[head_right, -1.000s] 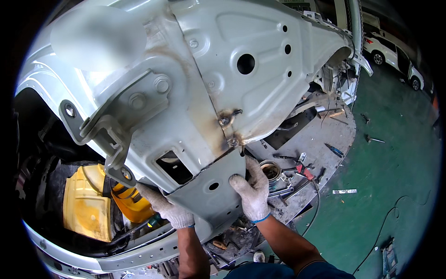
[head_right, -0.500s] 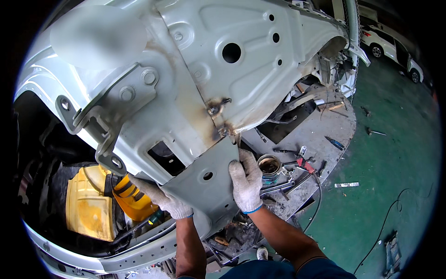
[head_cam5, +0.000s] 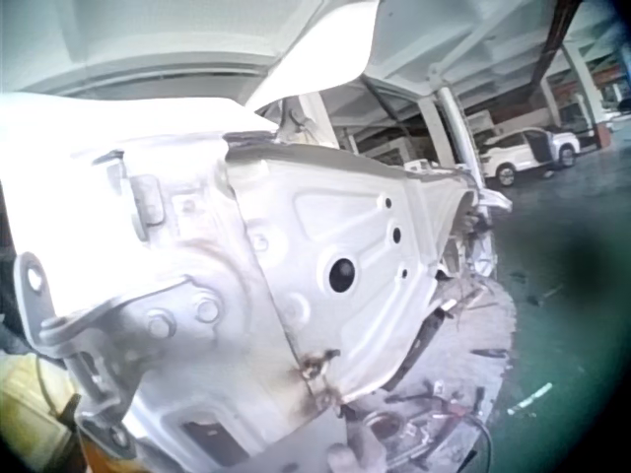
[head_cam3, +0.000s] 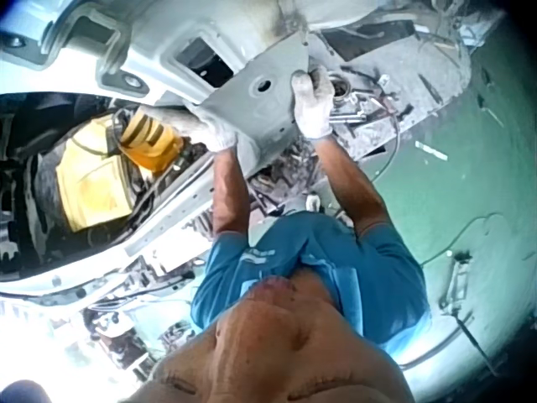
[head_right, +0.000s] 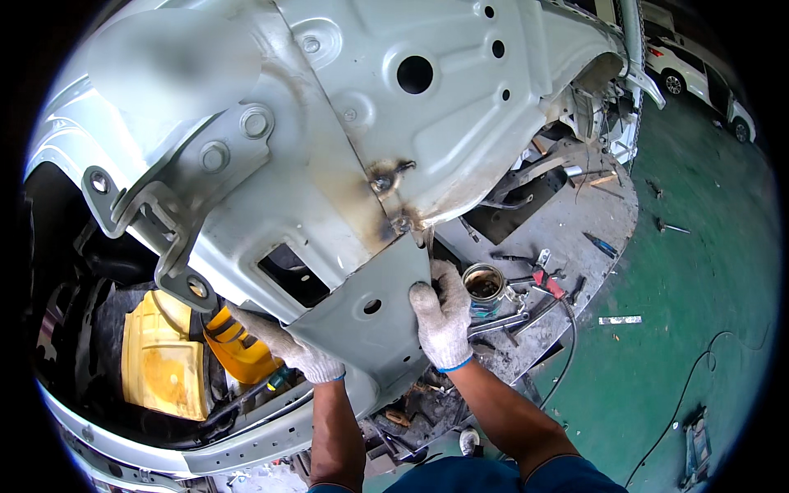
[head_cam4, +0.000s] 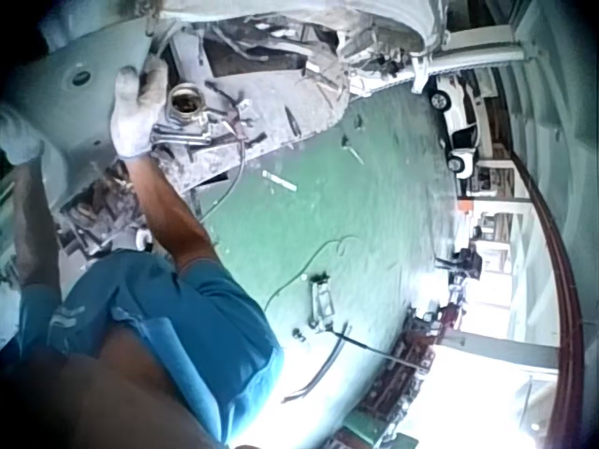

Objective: The person repeatedly positions and aligns a metal car bumper beam against the front frame of a vehicle, checking fitment and making small adjustments. The person also uses a metal ruler to measure gaps between the beam and the car body.

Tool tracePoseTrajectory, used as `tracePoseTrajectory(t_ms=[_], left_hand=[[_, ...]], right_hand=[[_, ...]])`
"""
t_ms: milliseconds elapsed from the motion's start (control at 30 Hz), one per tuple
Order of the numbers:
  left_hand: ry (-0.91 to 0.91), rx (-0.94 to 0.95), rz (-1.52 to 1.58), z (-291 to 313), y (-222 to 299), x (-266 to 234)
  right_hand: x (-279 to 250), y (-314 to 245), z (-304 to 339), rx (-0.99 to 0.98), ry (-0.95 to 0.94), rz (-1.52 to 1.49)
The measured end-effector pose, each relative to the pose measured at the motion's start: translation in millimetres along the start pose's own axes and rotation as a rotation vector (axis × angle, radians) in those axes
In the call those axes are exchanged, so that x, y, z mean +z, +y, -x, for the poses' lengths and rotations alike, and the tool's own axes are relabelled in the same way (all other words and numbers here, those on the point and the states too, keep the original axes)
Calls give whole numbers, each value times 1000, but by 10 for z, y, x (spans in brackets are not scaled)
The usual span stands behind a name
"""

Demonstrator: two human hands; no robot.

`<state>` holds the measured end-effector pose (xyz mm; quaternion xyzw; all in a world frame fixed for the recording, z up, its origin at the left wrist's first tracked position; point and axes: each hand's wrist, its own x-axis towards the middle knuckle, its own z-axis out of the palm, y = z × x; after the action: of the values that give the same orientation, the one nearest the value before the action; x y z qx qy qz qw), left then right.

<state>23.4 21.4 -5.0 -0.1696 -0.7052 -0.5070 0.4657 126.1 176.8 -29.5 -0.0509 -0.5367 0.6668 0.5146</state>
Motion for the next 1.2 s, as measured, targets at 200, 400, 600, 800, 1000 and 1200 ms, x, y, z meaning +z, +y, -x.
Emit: tracePoseTrajectory(t_ms=[200, 400, 600, 800, 1000, 1200], left_hand=[[3, -113, 35, -39, 144, 12], [-66, -29, -34, -25, 117, -77], [-65, -38, -24, -12, 142, -66], [-16, -155, -50, 27, 106, -40], [33, 50, -188, 32, 58, -44], [18, -25, -95, -22, 80, -38]], right_hand=[[-12, 13, 45, 67, -26, 50], [-4, -3, 48, 46, -17, 107], [-1, -41, 29, 54, -11, 128], [-1, -55, 23, 82, -11, 56], [4, 28, 9, 10, 5, -86], [-33, 98, 3, 40, -18, -125]])
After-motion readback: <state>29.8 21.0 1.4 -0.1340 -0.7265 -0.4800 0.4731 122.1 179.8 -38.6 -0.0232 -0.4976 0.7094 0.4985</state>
